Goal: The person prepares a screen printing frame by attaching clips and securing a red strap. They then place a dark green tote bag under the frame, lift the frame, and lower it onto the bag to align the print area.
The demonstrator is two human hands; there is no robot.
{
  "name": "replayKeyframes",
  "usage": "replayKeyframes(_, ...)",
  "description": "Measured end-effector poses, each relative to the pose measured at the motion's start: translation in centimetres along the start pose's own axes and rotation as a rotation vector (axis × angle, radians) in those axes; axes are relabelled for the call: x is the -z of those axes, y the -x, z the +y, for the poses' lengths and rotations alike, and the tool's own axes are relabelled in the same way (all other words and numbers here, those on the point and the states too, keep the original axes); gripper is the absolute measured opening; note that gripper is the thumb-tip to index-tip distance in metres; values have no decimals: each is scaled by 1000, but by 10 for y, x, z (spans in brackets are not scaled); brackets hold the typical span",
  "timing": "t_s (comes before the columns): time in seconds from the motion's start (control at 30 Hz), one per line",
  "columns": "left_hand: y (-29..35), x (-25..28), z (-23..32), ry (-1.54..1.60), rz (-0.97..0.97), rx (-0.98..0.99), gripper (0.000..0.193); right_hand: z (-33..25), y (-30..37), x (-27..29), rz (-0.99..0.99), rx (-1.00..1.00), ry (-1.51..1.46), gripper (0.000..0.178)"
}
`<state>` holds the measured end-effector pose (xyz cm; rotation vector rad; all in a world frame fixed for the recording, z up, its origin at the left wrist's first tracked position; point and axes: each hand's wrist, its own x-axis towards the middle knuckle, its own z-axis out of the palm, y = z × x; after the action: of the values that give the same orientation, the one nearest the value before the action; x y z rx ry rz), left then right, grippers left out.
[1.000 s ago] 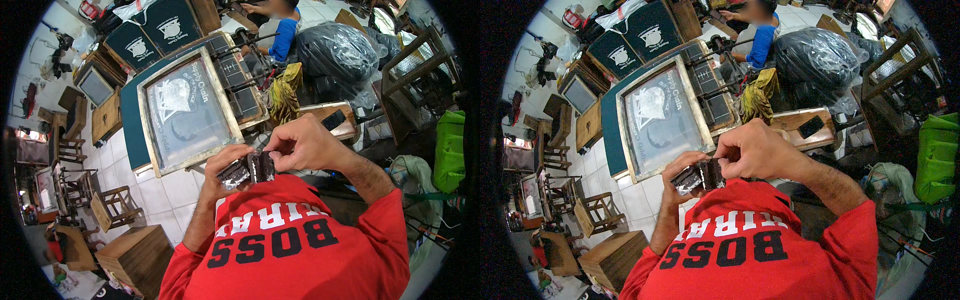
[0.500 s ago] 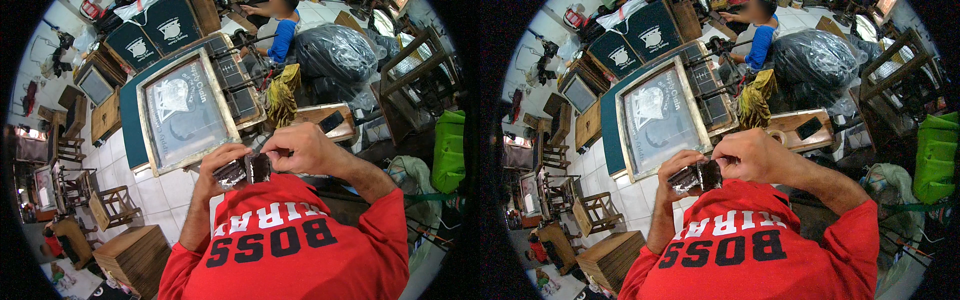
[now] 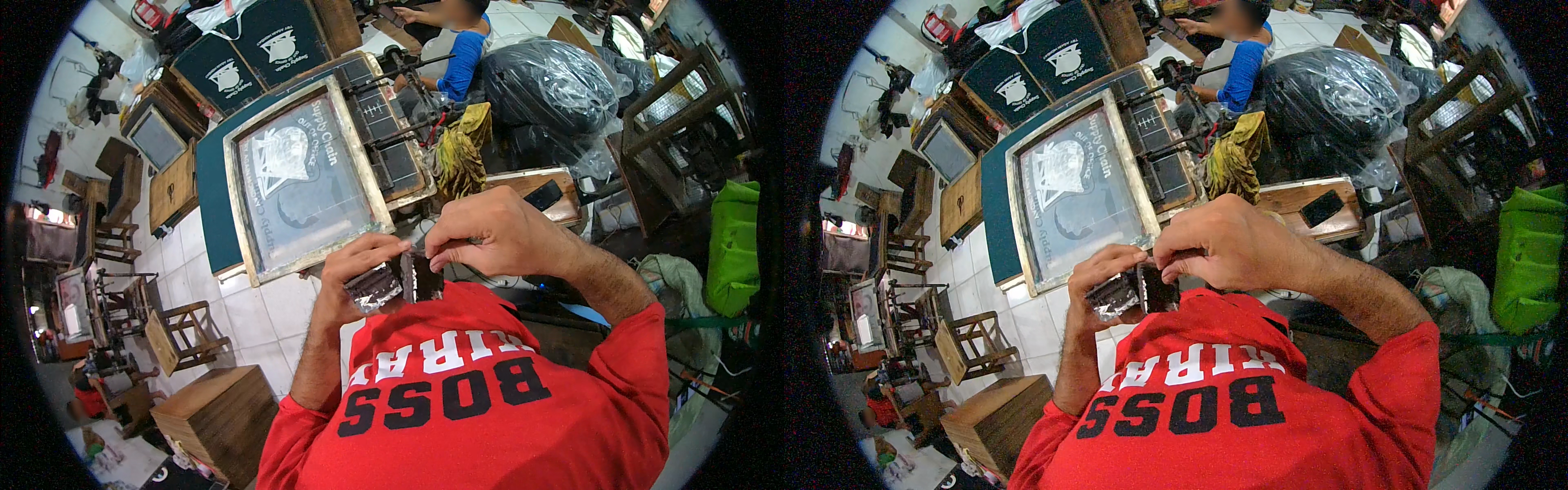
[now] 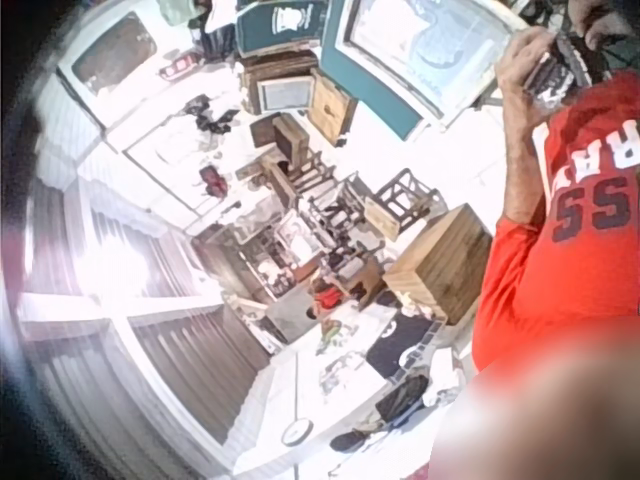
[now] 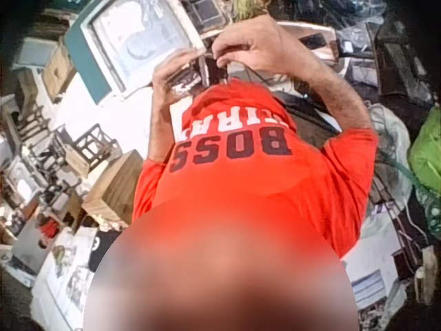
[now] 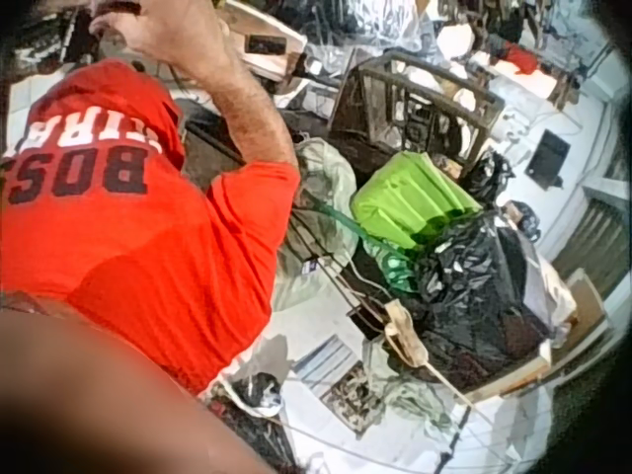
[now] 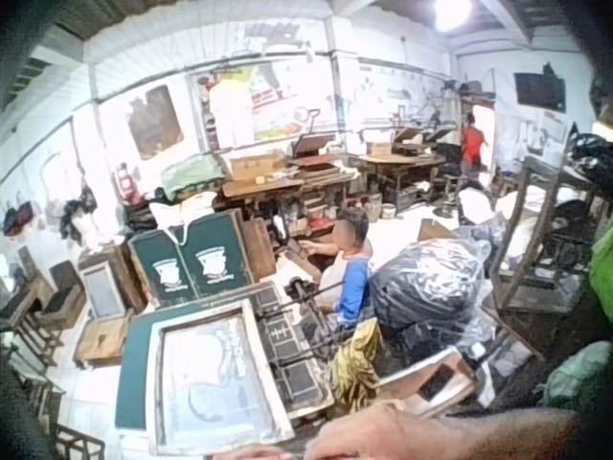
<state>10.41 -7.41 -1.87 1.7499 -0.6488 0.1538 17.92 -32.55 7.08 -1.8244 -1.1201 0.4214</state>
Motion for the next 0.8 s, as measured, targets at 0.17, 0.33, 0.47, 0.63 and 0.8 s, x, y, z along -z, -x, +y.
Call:
replayKeyframes(0.17, 8, -1, 2, -14, 26, 21, 66, 3, -4, -7, -85, -7, 31, 11)
replayKeyframes(0.33, 14, 4, 2, 7, 78, 16, 65, 9, -1, -22, 97, 32, -44, 20)
replayKeyframes(0.47, 16, 6, 2, -41, 98, 8, 64, 13, -1, -25, 127, 182, -26, 29)
replayKeyframes(0.63, 19, 6, 7, -66, 62, 32, 70, 11, -1, -29, 141, 213, 120, 21)
replayKeyframes(0.8, 21, 3, 5, -46, 108, 44, 66, 8, -3, -34, 99, 199, 244, 19)
